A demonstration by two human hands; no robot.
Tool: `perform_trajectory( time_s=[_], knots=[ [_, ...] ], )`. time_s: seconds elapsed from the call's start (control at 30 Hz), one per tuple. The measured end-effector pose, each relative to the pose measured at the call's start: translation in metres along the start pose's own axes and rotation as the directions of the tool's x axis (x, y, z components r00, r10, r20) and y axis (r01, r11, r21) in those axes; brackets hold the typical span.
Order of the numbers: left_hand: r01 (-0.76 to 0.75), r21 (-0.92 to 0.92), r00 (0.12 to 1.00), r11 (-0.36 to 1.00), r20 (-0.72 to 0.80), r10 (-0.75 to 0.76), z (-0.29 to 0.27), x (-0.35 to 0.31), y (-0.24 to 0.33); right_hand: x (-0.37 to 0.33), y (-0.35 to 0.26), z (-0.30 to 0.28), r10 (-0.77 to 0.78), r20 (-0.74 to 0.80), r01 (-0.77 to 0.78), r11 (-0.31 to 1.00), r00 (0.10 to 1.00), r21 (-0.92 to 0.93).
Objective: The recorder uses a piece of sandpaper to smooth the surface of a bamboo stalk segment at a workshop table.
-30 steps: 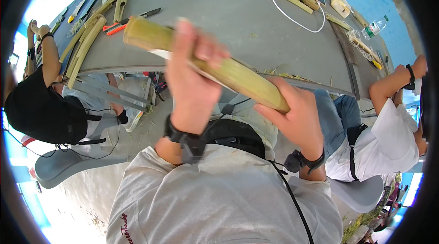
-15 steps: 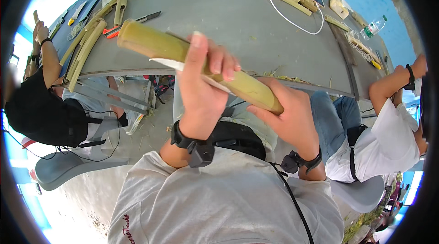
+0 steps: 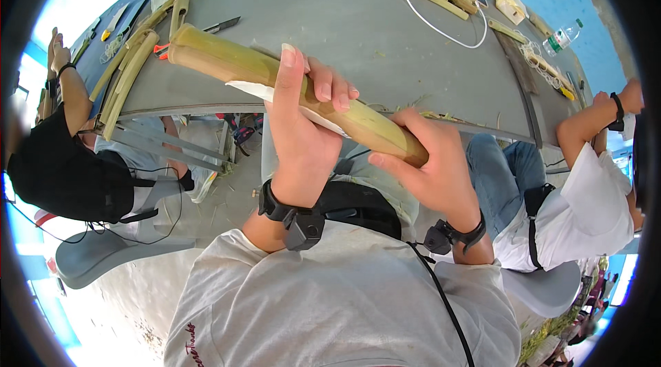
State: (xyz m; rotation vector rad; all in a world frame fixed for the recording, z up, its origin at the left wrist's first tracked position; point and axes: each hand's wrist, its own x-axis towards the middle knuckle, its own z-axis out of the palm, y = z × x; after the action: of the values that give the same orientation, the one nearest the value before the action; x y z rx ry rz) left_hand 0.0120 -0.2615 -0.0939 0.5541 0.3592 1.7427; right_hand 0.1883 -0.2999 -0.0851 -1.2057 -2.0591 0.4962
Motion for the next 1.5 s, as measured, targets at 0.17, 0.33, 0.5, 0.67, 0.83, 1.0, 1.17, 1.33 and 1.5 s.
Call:
perform_trajectory(
  time_s=[0.17,0.33,0.5,0.67,0.83,1.0,1.17,1.33,1.5],
  knots=[
    [-0.042,-0.025,0.999,0.999,-0.002,0.042,-0.010,0.013,0.021,-0.002,0.001,-0.022,0.249,0.356,-0.323,0.932,0.901,0.163],
    [-0.014,-0.035,0.999,0.999,0.037,0.015,-0.001,0.006,0.001,0.006,0.003,-0.011,0.113,0.237,-0.166,0.961,0.965,0.219],
    [0.117,-0.012,0.991,0.993,-0.064,-0.118,0.021,-0.020,-0.025,0.010,0.003,0.006,0.039,0.110,-0.057,0.984,0.993,0.167],
    [0.211,-0.011,0.977,0.977,-0.024,-0.211,0.008,-0.022,-0.024,0.006,0.002,0.017,0.051,-0.032,-0.040,0.954,0.998,0.297],
    [-0.095,-0.126,0.995,0.987,-0.001,0.096,-0.018,0.025,0.026,-0.002,0.004,-0.014,0.063,0.049,-0.067,0.994,0.997,0.087],
    [-0.174,-0.170,0.985,0.970,-0.030,0.172,-0.010,0.028,0.039,-0.003,0.013,0.001,-0.084,-0.073,0.092,0.989,0.994,0.120],
    [0.131,0.004,0.990,0.991,0.047,-0.131,0.004,-0.006,-0.004,0.005,-0.007,0.005,0.066,0.087,-0.083,0.976,0.994,0.201],
    [-0.047,-0.140,0.997,0.989,0.056,0.056,-0.025,0.030,0.048,-0.005,0.002,-0.020,0.196,0.239,-0.242,0.953,0.951,0.182],
    [0.025,-0.044,0.999,0.999,0.043,-0.023,-0.009,0.008,0.016,-0.002,0.000,-0.006,0.083,0.149,-0.113,0.973,0.985,0.200]
  ],
)
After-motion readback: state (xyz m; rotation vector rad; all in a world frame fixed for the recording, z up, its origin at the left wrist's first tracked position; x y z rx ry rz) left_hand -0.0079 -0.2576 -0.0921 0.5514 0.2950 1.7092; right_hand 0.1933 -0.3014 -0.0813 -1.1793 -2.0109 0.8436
